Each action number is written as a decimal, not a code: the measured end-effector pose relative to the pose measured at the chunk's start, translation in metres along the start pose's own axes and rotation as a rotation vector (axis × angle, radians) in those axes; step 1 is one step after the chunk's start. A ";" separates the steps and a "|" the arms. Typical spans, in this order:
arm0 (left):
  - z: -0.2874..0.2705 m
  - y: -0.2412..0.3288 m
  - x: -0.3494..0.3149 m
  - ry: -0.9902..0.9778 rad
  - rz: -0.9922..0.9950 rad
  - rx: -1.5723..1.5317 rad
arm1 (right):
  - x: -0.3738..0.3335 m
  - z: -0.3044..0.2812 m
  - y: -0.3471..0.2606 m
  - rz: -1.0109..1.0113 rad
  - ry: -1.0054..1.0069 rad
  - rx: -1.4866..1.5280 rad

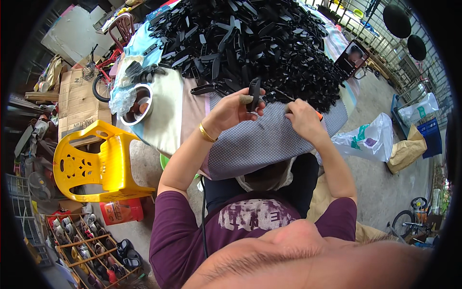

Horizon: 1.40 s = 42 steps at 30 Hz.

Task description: Assembling small black plastic hardware components using hands and a small tool.

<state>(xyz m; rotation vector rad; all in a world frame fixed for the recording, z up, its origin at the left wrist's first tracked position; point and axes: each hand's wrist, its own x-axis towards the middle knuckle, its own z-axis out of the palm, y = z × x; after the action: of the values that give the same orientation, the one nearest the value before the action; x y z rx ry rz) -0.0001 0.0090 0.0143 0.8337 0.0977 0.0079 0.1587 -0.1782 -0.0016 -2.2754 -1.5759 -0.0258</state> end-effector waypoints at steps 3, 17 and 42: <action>-0.003 -0.014 0.006 -0.028 0.022 0.051 | -0.003 0.000 -0.002 -0.013 -0.007 0.122; 0.023 -0.020 0.000 0.141 0.078 0.106 | 0.011 0.001 -0.061 0.161 0.385 1.268; 0.029 -0.035 -0.002 0.245 0.290 0.393 | 0.020 0.017 -0.065 -0.310 0.835 0.395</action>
<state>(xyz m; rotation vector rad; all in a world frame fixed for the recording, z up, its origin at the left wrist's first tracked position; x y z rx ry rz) -0.0005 -0.0364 0.0081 1.2322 0.2128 0.3742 0.1044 -0.1351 0.0063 -1.4059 -1.2875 -0.6025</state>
